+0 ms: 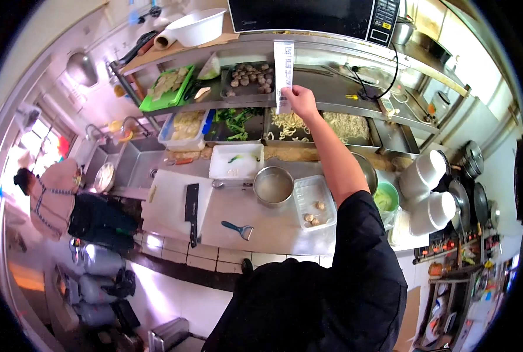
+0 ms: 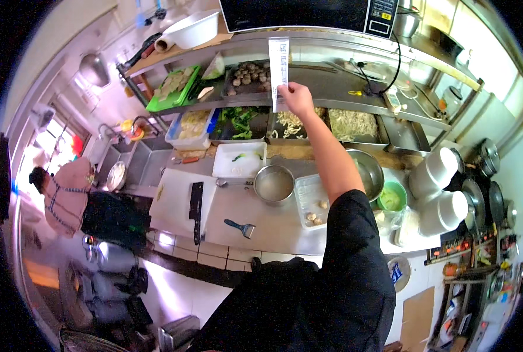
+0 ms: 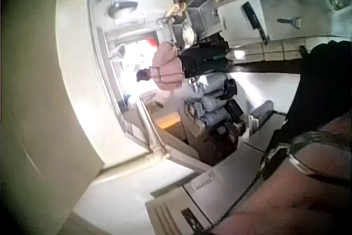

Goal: The person organizes several receipts on a counter, then assembles a food bowl by adding noodles, leafy greens, cooked meat slices, and tofu blocks from various containers before weighing the bowl on a digital scale.

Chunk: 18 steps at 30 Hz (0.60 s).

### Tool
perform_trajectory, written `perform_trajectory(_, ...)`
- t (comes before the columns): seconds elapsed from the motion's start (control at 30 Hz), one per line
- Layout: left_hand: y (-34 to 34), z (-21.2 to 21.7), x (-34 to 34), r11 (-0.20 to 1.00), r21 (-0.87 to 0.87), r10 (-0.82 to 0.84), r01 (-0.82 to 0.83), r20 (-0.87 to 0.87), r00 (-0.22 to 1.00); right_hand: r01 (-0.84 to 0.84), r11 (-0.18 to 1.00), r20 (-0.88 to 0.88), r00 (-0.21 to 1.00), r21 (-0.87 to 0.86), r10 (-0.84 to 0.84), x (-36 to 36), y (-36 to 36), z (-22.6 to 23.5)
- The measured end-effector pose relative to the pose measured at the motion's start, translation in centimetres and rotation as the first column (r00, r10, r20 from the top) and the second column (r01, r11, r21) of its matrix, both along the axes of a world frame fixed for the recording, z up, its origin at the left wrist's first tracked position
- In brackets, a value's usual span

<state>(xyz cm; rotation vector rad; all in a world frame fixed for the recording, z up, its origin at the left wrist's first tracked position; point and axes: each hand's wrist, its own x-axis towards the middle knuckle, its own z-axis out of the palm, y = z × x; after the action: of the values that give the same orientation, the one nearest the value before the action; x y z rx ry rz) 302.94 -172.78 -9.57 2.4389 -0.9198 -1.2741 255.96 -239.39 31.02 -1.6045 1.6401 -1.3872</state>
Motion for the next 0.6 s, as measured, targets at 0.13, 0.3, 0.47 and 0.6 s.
perform_trajectory(0.13,-7.0,-1.3,9.7,0.999,-0.043,-0.006,0.002,-0.106,0.994,0.138,0.966,-0.054,0.987,-0.219,-0.154,-0.6,3.5,0.0)
perform_trajectory(0.3,-16.6,5.1,12.0,0.979,-0.039,0.173,-0.2,-0.357,0.918,0.259,0.953,0.043,0.966,-0.16,-0.255,-3.9,13.3,-3.2)
perform_trajectory(0.47,-18.7,7.6,6.6,0.863,-0.38,-0.365,0.332,-0.015,0.931,0.512,0.78,-0.288,0.734,-0.36,-0.615,-19.1,25.7,-4.8)
perform_trajectory(0.6,-18.1,2.7,5.7,0.877,-0.044,-0.446,0.478,0.293,0.846,0.656,0.509,-0.463,0.263,-0.558,-0.846,-31.3,35.6,-1.2)
